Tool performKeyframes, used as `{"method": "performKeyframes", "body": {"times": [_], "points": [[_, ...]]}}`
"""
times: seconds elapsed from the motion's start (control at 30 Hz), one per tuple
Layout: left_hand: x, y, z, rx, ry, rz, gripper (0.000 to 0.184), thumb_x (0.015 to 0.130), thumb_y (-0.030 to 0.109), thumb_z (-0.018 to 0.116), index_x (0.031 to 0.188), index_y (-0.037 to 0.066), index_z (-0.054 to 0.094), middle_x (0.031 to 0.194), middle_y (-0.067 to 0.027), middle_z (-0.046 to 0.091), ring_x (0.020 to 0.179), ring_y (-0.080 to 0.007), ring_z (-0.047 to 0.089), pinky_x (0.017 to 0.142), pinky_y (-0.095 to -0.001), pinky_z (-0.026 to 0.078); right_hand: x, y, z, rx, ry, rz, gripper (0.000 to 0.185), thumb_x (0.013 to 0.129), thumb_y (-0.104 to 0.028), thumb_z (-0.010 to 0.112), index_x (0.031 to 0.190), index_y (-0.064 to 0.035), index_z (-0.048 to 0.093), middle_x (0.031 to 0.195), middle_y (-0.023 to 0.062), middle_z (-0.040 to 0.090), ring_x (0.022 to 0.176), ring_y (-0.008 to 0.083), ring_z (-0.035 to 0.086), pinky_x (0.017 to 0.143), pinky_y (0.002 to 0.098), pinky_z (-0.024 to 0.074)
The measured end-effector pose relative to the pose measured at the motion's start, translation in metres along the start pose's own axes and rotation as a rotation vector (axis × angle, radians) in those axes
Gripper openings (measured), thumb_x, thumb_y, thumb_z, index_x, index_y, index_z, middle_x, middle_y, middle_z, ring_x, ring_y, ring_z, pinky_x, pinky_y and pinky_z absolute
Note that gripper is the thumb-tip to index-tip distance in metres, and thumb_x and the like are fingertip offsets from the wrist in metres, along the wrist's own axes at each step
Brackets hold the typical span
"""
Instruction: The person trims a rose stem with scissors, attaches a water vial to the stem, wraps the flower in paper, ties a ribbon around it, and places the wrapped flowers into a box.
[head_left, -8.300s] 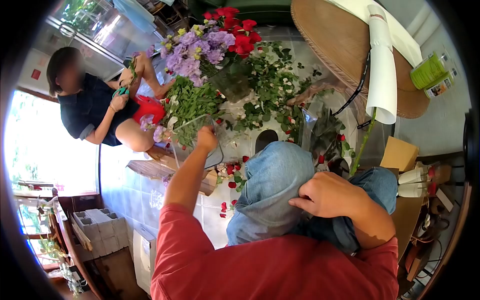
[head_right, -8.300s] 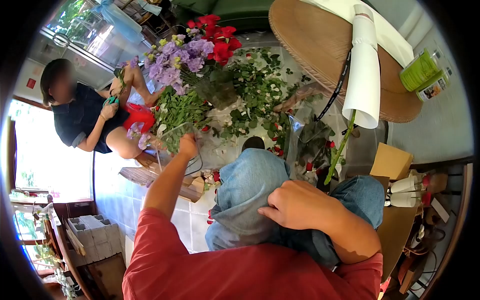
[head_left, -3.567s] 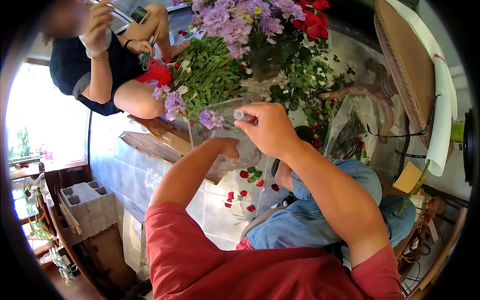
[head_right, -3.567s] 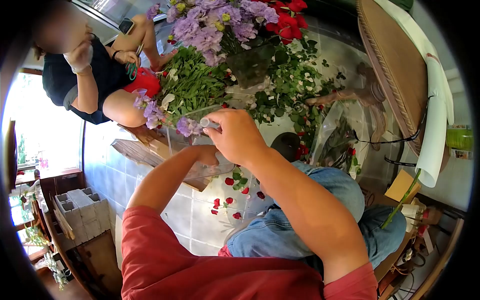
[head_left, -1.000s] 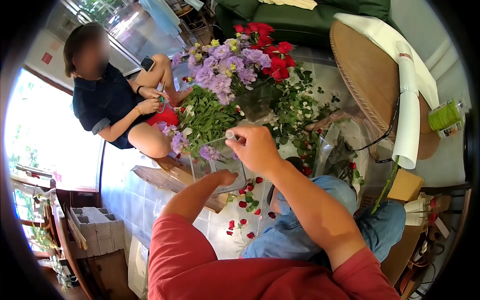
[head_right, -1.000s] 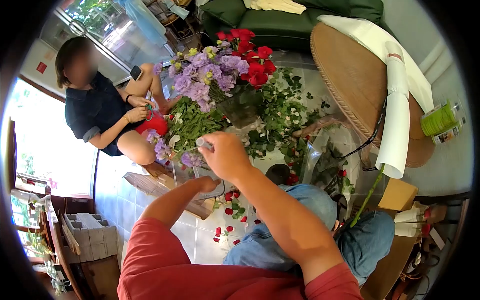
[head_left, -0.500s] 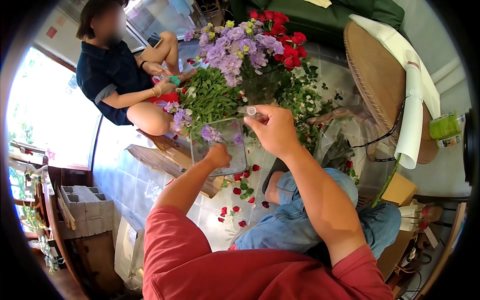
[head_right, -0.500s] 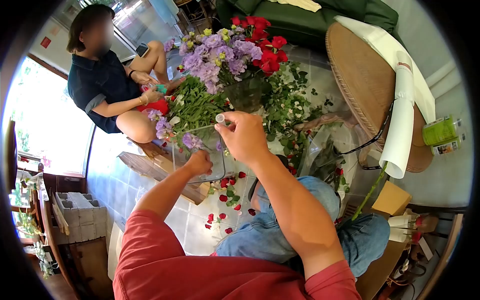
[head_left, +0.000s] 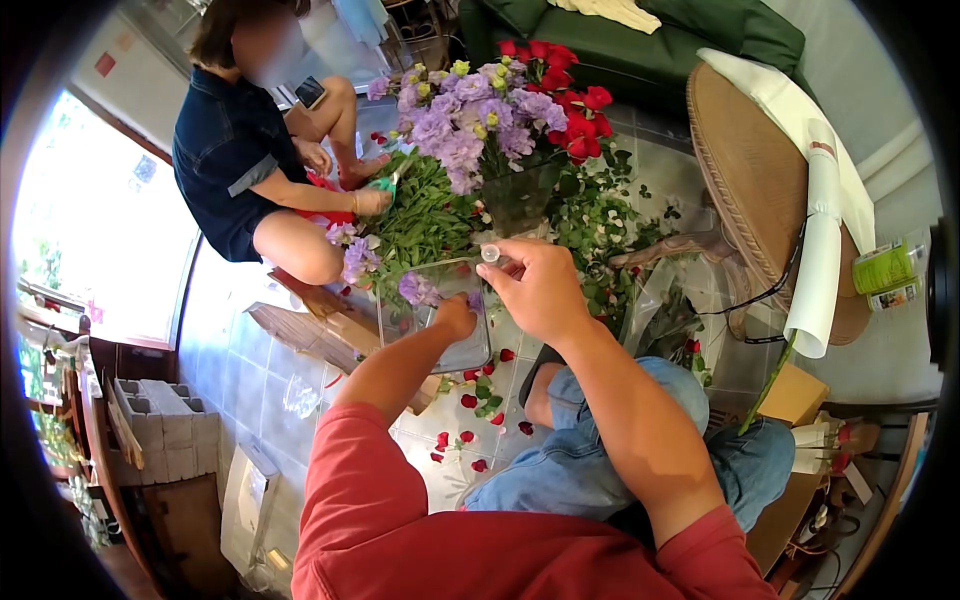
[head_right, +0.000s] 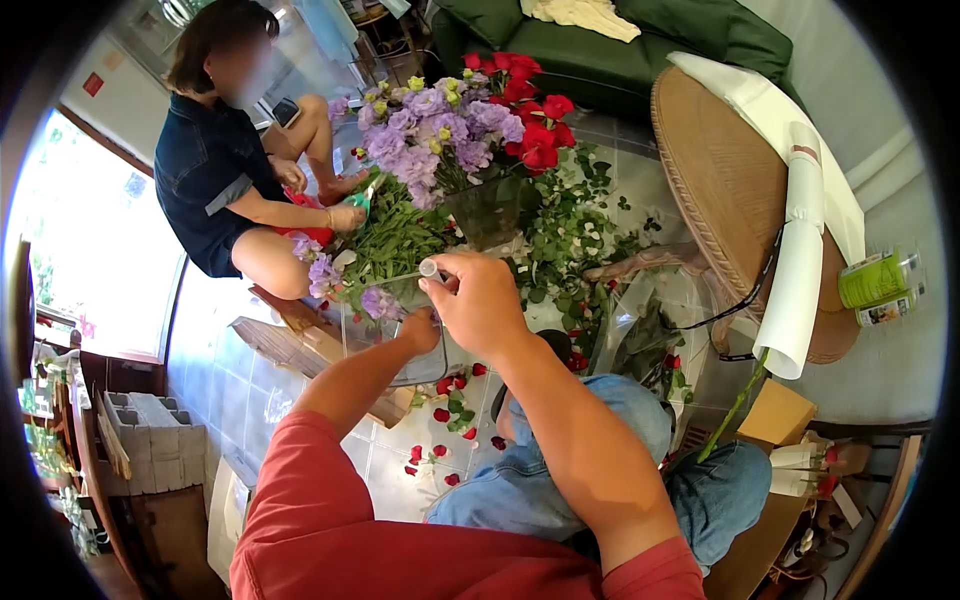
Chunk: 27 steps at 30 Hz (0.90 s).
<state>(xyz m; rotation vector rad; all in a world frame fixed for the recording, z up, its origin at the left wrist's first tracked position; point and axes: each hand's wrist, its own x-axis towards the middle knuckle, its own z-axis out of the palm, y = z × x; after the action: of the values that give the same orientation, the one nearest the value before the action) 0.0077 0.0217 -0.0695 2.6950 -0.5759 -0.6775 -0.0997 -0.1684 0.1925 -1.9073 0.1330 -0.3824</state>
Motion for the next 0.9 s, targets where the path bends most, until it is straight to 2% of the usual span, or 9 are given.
{"method": "performKeyframes", "body": {"times": [0.2,0.4,0.43,0.5,0.6,0.67,0.8,0.87,0.9], "points": [[-0.023,0.006,-0.023,-0.232,-0.006,0.004,0.024,0.086,0.018,0.068,0.100,-0.001,0.070,0.099,-0.0279,0.072,0.098,-0.0442,0.070,0.087,-0.0478,0.056,0.003,-0.002,0.002,-0.035,-0.013,-0.062,0.026,0.085,-0.009,0.080,0.108,0.0034,0.074,0.086,0.0153,0.073,0.068,0.0202,0.068,0.064,0.0324,0.0547],[-0.071,0.028,-0.074,-0.214,0.040,0.023,0.024,0.083,0.015,0.069,0.100,-0.001,0.071,0.090,-0.0262,0.072,0.093,-0.0429,0.071,0.083,-0.0462,0.056,0.001,-0.004,0.006,-0.054,-0.035,-0.110,0.026,0.086,-0.009,0.079,0.108,0.0047,0.073,0.090,0.0166,0.073,0.069,0.0210,0.070,0.064,0.0323,0.0555],[-0.076,0.026,-0.075,-0.214,0.041,0.022,0.024,0.083,0.015,0.069,0.100,-0.001,0.071,0.090,-0.0262,0.072,0.093,-0.0429,0.071,0.083,-0.0462,0.056,0.001,-0.006,0.005,-0.053,-0.050,-0.077,0.026,0.086,-0.010,0.078,0.108,0.0026,0.074,0.091,0.0167,0.073,0.072,0.0254,0.070,0.068,0.0357,0.0554],[-0.087,0.022,-0.075,-0.303,0.098,0.095,0.019,0.080,0.009,0.071,0.096,-0.002,0.070,0.073,-0.0187,0.069,0.070,-0.0301,0.070,0.071,-0.0411,0.056,0.000,-0.009,0.006,-0.056,-0.059,-0.049,0.026,0.086,-0.011,0.076,0.109,0.0005,0.075,0.091,0.0168,0.074,0.076,0.0298,0.071,0.071,0.0390,0.0554],[-0.101,0.025,-0.078,-0.322,0.198,0.105,0.018,0.080,0.007,0.072,0.096,-0.002,0.070,0.071,-0.0176,0.068,0.064,-0.0277,0.068,0.066,-0.0397,0.055,-0.003,-0.008,0.008,-0.042,-0.063,-0.042,0.027,0.085,-0.012,0.077,0.109,0.0003,0.075,0.091,0.0165,0.074,0.075,0.0299,0.070,0.071,0.0392,0.0553],[-0.105,0.024,-0.076,-0.335,0.276,0.154,0.018,0.080,0.006,0.071,0.096,-0.002,0.070,0.071,-0.0174,0.068,0.064,-0.0281,0.069,0.065,-0.0398,0.055,-0.005,-0.007,0.010,-0.089,-0.071,-0.083,0.026,0.086,-0.011,0.079,0.109,0.0010,0.075,0.094,0.0159,0.075,0.074,0.0216,0.073,0.066,0.0329,0.0557],[-0.108,0.033,-0.087,-0.270,0.379,0.142,0.018,0.081,0.006,0.069,0.098,0.000,0.070,0.072,-0.0191,0.069,0.066,-0.0326,0.071,0.064,-0.0407,0.055,-0.007,-0.007,0.012,-0.107,-0.102,-0.064,0.027,0.086,-0.011,0.079,0.111,-0.0004,0.075,0.096,0.0165,0.075,0.076,0.0247,0.074,0.067,0.0339,0.0561],[-0.104,0.032,-0.093,-0.246,0.419,0.013,0.023,0.083,0.010,0.069,0.105,0.003,0.069,0.083,-0.0211,0.072,0.079,-0.0419,0.070,0.073,-0.0496,0.054,-0.008,-0.005,0.013,-0.112,-0.081,-0.089,0.028,0.085,-0.011,0.079,0.110,0.0009,0.075,0.098,0.0170,0.075,0.076,0.0252,0.074,0.067,0.0345,0.0563],[-0.102,0.030,-0.094,-0.213,0.475,0.077,0.022,0.084,0.010,0.069,0.104,0.003,0.067,0.081,-0.0206,0.071,0.076,-0.0421,0.069,0.071,-0.0499,0.053,-0.009,-0.006,0.013,-0.091,-0.082,-0.077,0.027,0.086,-0.013,0.077,0.110,-0.0015,0.075,0.096,0.0166,0.074,0.077,0.0291,0.072,0.069,0.0383,0.0556]]}}
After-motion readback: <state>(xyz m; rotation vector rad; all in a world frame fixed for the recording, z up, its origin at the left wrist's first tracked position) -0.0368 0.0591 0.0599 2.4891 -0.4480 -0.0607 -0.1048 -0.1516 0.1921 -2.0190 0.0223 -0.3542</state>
